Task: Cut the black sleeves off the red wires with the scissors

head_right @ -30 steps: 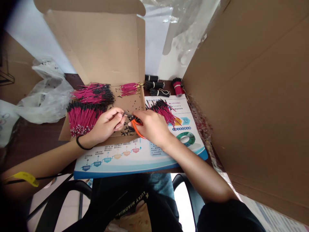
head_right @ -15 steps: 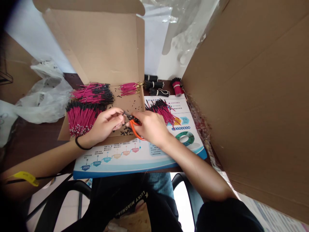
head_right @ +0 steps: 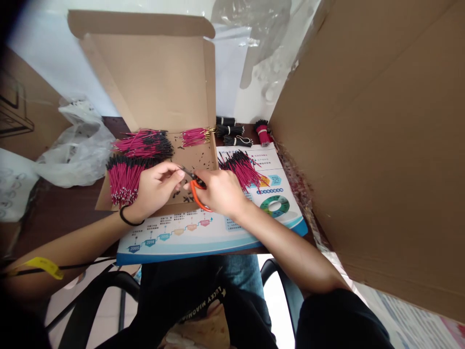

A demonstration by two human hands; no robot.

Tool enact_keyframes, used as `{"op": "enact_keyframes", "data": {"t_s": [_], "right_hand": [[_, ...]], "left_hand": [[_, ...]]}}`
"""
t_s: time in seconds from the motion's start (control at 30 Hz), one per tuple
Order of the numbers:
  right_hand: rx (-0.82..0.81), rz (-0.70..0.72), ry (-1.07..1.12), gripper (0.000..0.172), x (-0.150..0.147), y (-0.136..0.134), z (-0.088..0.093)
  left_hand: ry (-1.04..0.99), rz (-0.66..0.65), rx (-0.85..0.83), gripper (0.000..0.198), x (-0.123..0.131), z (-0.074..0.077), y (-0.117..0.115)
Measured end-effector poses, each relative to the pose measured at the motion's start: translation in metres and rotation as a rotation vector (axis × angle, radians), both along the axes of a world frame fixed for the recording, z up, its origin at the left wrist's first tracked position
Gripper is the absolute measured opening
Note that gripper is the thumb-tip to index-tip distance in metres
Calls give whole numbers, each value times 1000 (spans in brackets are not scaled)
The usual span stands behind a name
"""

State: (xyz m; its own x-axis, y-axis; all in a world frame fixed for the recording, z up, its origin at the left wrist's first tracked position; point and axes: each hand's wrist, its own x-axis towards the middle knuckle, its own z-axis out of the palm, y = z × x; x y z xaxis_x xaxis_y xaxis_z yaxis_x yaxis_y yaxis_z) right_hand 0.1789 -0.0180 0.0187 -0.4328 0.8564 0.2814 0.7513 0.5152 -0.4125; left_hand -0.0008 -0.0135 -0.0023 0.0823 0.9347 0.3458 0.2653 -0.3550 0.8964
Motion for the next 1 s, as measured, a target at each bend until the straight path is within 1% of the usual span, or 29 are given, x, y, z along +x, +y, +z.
{"op": "enact_keyframes", "data": {"t_s": [0.07,0.17,0.23,0.3,0.4,0.5,0.57,0.63,0.67,0.7,0.77,0.83,0.87,0.93,1.0], "right_hand": [[31,58,7,40,5,4,-2],[86,204,17,44,16,12,-4],[129,298,44,43,21,16,-4],[167,360,88,42,23,18,-3],[209,408,151,43,22,18,-3],[213,437,184,43,20,17,-4],[211,456,178,41,19,16,-5],[205,451,140,43,19,15,-5],[202,426,110,44,18,14,-4],[199,382,73,46,18,14,-4],[196,252,-12,49,18,13,-3],[183,132,-90,52,17,13,-3],[173,96,-121,52,17,13,-4],[158,72,-156,52,16,13,-5],[156,69,-165,51,15,13,-7]], "left_hand": [[-16,-38,-13,15,0,2,-1],[-68,-98,-69,14,-1,5,-2],[-130,-187,-151,15,-3,5,-2],[-209,-302,-256,16,-5,6,-1],[-357,-463,-439,17,-9,8,1],[-488,-586,-608,23,-13,11,5],[-486,-690,-713,26,-17,12,9],[-418,-758,-764,26,-21,12,14],[-380,-745,-749,25,-22,12,15],[-343,-691,-697,24,-22,12,17],[-237,-485,-493,20,-19,11,17],[-55,-269,-263,17,-14,9,16],[30,-190,-177,16,-12,8,15],[111,-103,-88,13,-8,7,12],[102,-79,-69,12,-6,6,11]]}}
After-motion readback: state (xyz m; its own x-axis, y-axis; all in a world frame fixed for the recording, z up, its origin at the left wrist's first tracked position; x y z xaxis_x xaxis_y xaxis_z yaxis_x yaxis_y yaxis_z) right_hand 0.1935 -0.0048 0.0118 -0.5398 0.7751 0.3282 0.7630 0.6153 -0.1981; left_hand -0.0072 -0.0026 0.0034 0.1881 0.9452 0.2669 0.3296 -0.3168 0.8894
